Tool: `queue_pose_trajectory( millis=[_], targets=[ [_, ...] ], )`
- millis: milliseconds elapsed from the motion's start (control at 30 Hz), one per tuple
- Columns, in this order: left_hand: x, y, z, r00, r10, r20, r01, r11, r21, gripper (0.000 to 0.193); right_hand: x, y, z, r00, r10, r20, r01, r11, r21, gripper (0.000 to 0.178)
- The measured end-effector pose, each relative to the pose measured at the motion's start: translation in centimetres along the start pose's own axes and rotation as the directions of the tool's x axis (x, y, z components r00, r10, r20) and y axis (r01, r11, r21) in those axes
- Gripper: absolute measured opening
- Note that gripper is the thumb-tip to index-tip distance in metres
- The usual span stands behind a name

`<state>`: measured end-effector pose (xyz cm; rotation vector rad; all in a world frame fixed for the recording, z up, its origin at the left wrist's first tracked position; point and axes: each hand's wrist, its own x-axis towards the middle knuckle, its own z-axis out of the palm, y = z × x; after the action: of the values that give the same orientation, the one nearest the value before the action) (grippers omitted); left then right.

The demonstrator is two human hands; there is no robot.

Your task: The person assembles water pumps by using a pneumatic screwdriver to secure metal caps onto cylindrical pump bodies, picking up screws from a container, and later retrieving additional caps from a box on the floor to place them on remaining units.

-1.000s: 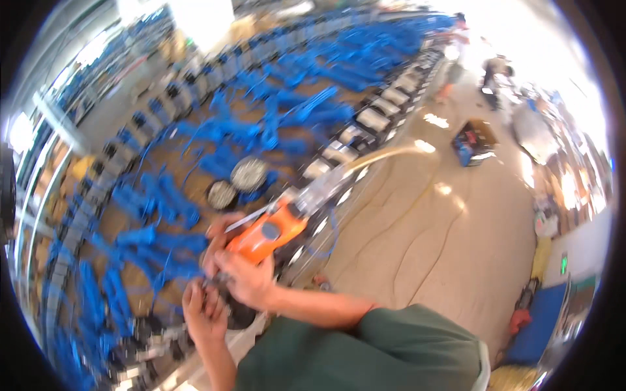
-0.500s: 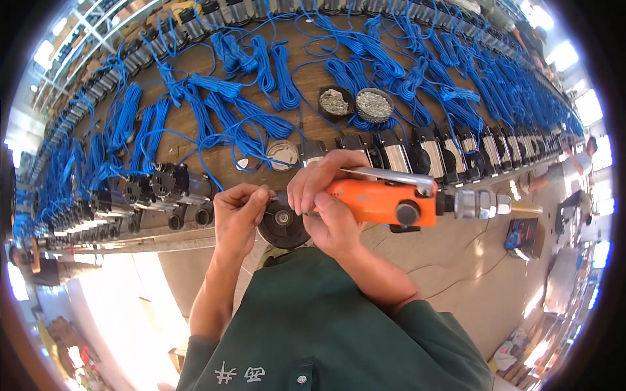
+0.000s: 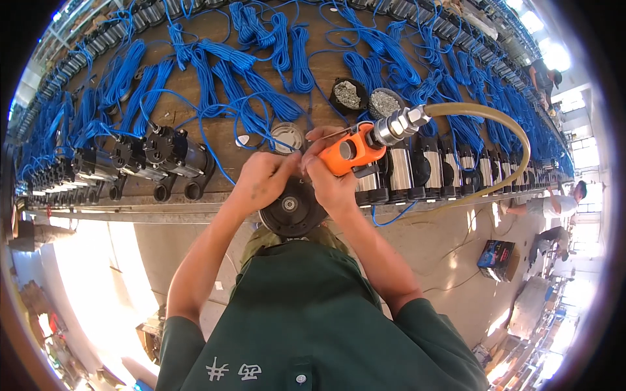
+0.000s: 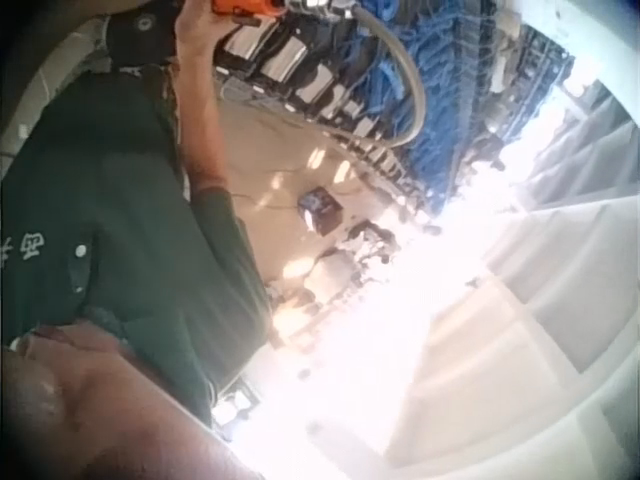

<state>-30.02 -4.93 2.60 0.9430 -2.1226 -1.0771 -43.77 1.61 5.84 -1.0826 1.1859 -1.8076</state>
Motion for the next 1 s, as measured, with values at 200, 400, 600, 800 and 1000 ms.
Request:
queue_pose_trajectory(
  millis=[200, 400, 600, 800, 1000],
  targets=[
    [-9.1, -0.2, -2.2, 0.879, -0.466, -0.104, 0.458, 0.884, -0.089, 0.033, -0.1, 0.5, -0.1, 0.994, 0.033, 0.106, -0.021, 0.994, -0.107, 0.017],
    [-11.4, -3.7, 1.4, 0.803, -0.595, 0.039, 0.536, 0.691, -0.485, 0.038, -0.9, 0.6, 0.4, 0.979, 0.023, 0.205, 0.016, 0.982, -0.187, 0.024],
    [-11.5, -3.0, 1.5, 0.784, -0.621, 0.031, 0.545, 0.664, -0.512, 0.037, -0.2, 1.5, -0.5, 0.974, -0.069, 0.214, 0.113, 0.973, -0.2, 0.024],
    [-13.4, -3.3, 1.1, 0.58, -0.797, 0.166, 0.293, 0.014, -0.956, 0.019, -1.1, -1.3, -0.2, 0.978, -0.094, 0.187, 0.115, 0.987, -0.11, 0.033],
    [-14.6, -1.5, 0.1, 0.593, -0.797, 0.118, 0.092, -0.079, -0.993, 0.029, -2.9, -2.9, 1.1, 0.972, -0.075, 0.224, 0.028, 0.978, 0.205, 0.032]
  ],
)
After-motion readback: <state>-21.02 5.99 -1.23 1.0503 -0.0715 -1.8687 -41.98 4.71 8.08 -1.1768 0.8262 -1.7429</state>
